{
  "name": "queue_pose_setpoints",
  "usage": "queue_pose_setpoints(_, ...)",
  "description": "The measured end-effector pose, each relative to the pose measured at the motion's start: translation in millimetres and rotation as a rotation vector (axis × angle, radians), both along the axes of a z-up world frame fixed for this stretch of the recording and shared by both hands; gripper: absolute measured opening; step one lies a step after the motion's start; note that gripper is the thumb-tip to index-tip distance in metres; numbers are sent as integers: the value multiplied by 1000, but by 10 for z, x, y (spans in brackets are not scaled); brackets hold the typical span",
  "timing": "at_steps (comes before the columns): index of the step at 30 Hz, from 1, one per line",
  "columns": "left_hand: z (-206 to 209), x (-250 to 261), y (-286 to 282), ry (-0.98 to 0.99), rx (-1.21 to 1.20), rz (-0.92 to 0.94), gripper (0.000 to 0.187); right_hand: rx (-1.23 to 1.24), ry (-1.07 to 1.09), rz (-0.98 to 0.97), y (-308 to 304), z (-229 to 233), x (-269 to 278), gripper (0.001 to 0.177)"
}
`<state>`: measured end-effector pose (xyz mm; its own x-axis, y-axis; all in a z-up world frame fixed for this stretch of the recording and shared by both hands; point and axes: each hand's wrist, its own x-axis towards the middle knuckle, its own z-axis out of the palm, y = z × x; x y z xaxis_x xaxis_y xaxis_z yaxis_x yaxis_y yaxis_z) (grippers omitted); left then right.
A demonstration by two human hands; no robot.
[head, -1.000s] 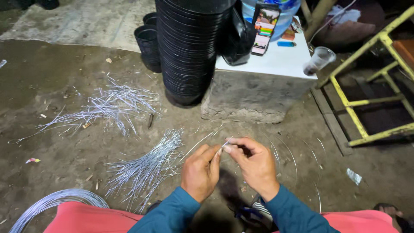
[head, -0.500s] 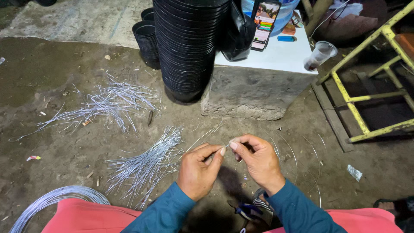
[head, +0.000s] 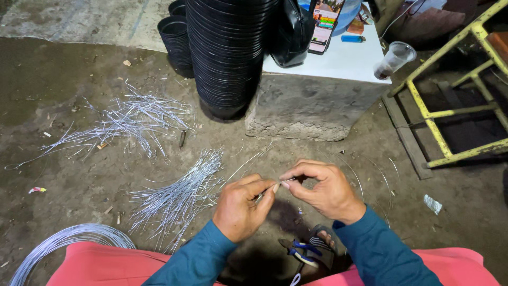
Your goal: The person sits on the ground and repeatedly cuts short lengths of thin metal wire using pliers. After cutting, the person bends the wire ends into small loops and places the finished pieces on the floor.
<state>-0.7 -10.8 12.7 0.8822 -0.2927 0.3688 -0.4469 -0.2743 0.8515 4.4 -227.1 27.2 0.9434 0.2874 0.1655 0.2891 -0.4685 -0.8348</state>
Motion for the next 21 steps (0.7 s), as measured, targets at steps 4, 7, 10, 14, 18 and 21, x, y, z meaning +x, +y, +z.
queue_pose_setpoints(4,-12,9,27,-40,33,-40,13,-93,-34,42,-1,122,-3,14)
queue_pose_setpoints(7,-38,11,38,-18,64,-73,14,-174,-40,49,7,166,-8,14)
queue_pose_setpoints(10,-73,19,22,-40,58,-74,13,-197,-194,99,-1,181,-26,13)
queue_pose_setpoints(14,-174,-22,-33,-11,31,-17,13,-285,-303,15,71,99,-69,12)
queue_pose_setpoints(18,-403,-161,-296,188,-15,136,20,-498,-524,-160,275,-119,-205,14)
queue_pose_setpoints(21,-637,-219,-337,201,-49,149,27,-552,-548,-220,356,-294,-216,16)
